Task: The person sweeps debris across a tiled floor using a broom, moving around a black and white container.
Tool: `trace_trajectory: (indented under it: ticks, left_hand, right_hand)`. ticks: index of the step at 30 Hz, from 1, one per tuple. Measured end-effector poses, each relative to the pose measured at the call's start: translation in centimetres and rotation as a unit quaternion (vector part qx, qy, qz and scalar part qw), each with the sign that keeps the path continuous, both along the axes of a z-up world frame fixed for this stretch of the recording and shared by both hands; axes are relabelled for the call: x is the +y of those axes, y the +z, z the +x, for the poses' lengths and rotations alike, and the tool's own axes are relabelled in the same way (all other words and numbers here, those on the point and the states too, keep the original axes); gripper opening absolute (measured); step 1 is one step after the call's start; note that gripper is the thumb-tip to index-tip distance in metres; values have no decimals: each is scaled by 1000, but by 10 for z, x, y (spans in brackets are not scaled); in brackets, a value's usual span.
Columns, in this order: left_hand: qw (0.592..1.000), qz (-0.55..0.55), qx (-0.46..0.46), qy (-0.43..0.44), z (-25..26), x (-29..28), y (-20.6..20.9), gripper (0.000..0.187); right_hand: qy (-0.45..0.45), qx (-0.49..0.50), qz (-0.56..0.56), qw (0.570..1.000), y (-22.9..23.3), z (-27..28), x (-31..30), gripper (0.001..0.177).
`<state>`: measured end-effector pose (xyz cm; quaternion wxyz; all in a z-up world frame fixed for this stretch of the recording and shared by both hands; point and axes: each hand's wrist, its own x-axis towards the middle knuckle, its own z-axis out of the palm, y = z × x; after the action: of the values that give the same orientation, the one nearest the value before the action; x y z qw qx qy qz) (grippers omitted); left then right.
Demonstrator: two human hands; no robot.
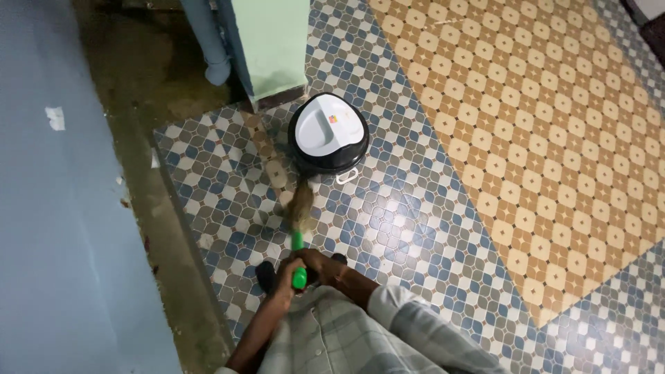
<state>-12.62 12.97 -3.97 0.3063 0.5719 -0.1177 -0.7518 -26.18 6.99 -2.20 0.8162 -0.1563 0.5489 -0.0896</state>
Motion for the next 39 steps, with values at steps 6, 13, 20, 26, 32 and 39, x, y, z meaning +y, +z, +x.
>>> trace_trajectory:
  ticks: [6, 13, 20, 26, 32, 39]
  left_hand:
    - [984, 21, -104, 146, 27, -14, 45, 44]
    - [957, -60, -273, 84, 2, -9, 91, 68]
    - [988, -47, -141, 43, -18, -12, 109, 95]
    - [986, -125, -13, 111, -3, -7, 71, 66]
    - [992, -78, 17, 98, 14, 13, 26, 43]
    - [992, 9, -31, 123, 28, 24, 13, 33]
  right_hand:
    - [93, -21, -19, 995, -44, 50, -22, 32]
    - [23, -168, -67, 983, 18, 33, -24, 43]
    - [-39, -128, -112, 985, 102, 9, -13, 52]
    - [-38, 34, -183, 982, 84, 24, -8, 40]
    - [-45, 102, -147, 983, 54, 35, 8, 28]
    - [27, -15, -28, 999, -25, 51, 15, 24]
